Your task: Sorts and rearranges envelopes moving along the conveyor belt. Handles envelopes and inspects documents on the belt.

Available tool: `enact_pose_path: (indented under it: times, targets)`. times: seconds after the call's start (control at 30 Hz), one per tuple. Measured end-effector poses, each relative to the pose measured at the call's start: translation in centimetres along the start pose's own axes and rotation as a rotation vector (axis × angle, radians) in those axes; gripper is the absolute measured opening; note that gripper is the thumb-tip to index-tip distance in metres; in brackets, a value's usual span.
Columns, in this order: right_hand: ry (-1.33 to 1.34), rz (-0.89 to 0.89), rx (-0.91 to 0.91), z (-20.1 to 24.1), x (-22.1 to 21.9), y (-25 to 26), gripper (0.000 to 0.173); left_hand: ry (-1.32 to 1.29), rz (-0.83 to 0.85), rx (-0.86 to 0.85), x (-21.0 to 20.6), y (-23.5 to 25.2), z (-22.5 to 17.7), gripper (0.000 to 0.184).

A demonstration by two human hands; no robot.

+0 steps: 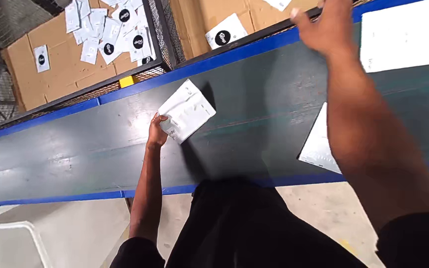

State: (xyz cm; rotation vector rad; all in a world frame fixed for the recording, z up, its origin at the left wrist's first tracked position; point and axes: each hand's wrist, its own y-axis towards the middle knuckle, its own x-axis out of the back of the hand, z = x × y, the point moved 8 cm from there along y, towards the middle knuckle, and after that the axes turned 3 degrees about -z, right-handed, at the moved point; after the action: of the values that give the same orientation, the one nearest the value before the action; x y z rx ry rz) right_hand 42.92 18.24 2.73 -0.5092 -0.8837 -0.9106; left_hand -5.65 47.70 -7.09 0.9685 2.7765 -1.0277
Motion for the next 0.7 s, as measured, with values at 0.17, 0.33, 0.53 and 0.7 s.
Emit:
enact_pose_path:
  times: [0.17,0.33,0.53,0.7]
  targets:
    - [-0.198,0.552,0.011,-3.0,-5.0,-24.9,0.097,-0.196,-0.050,0.016,0.2,-0.8,0.0,0.030]
    - [-0.138,0.383,0.118,-7.9,-8.6,-36.8,0.099,-0.253,-0.058,0.001,-0.4,-1.4,-0.5,0.024]
    - [-0.093,0.278,0.219,-3.9,-11.1,-32.3,0.085,0.130,-0.037,-0.191,-3.1,0.0,-7.6,0.021]
    - [-0.025,0.240,0.215,-0.9,-13.2,-32.2,0.081,0.106,-0.366,-0.495,3.4,8.0,-18.5,0.049]
